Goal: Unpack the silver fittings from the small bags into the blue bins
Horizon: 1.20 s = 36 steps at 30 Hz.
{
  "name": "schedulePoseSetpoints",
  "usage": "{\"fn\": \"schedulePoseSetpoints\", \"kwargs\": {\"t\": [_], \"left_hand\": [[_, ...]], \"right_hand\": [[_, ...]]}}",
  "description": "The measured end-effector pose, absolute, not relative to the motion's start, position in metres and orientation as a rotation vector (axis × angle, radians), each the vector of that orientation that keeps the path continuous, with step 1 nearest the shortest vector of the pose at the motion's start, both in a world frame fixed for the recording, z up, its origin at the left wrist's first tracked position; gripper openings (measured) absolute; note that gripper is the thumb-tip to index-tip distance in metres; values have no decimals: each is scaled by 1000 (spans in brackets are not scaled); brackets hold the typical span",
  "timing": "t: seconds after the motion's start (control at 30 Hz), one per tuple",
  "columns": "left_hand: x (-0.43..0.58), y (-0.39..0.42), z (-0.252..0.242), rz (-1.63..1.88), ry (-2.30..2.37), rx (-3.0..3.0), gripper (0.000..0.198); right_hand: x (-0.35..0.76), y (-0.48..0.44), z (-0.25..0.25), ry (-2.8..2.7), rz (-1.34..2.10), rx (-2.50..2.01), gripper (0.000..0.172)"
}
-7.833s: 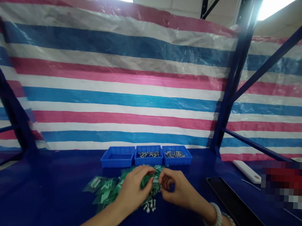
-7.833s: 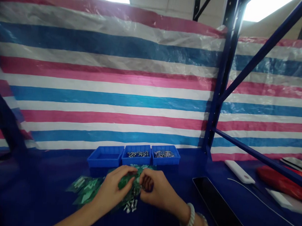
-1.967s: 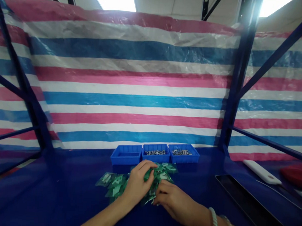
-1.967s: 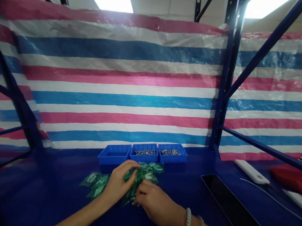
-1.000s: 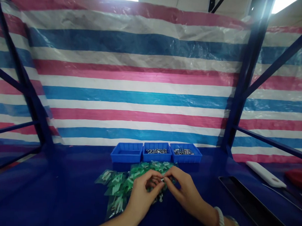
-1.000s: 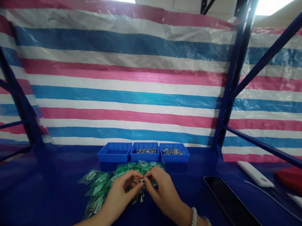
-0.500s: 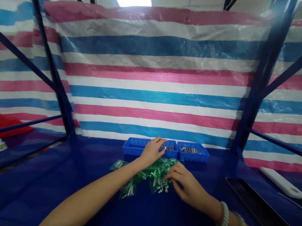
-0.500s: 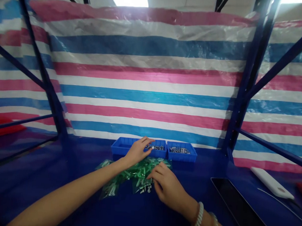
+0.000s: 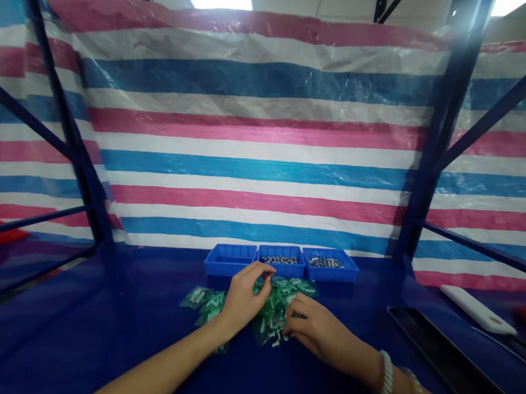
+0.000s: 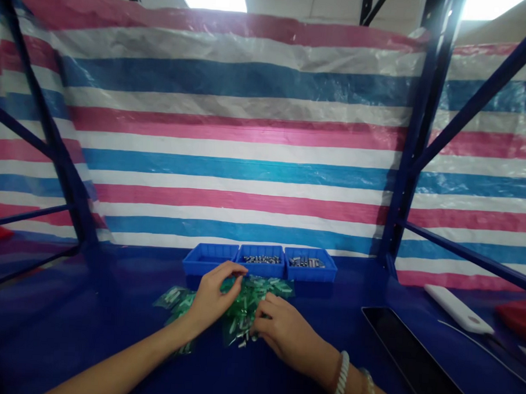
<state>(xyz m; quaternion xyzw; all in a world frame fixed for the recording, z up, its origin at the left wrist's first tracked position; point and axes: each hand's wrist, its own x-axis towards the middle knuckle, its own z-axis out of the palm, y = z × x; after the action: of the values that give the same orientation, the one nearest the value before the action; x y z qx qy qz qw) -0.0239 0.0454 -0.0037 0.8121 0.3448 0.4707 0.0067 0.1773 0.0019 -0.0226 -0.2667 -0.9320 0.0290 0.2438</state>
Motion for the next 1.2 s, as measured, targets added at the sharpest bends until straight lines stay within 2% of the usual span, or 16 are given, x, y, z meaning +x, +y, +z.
{"fn": "schedulePoseSetpoints", "kwargs": {"t": [0.17,0.37,0.47,0.63,0.9,1.0,1.2], "left_hand": [[-16,33,-2,1498,1021,2394,20],[-11,20,5,1442,972,2338,28],[-9,12,7,1391,935,2348,34],[-2,3,5,1331,917,2359,30],[4,2,-4,1454,913,2241,8],[2,4,3,1477,923,2265,8],[3,74,37,1562,1055,2502,10]], "right_hand": [[177,3,-25,-2532,144,-753,14],[181,2,-12,-2179,477,-800,3],[182,7,-13,-1946,702,-874,15],[177,17,-26,-1660,1124,-832,38],[159,6,-27,-1298,1597,-594,38],[161,8,-24,-1312,1555,-606,37],[177,24,-23,-1487,1148,-846,38]]}}
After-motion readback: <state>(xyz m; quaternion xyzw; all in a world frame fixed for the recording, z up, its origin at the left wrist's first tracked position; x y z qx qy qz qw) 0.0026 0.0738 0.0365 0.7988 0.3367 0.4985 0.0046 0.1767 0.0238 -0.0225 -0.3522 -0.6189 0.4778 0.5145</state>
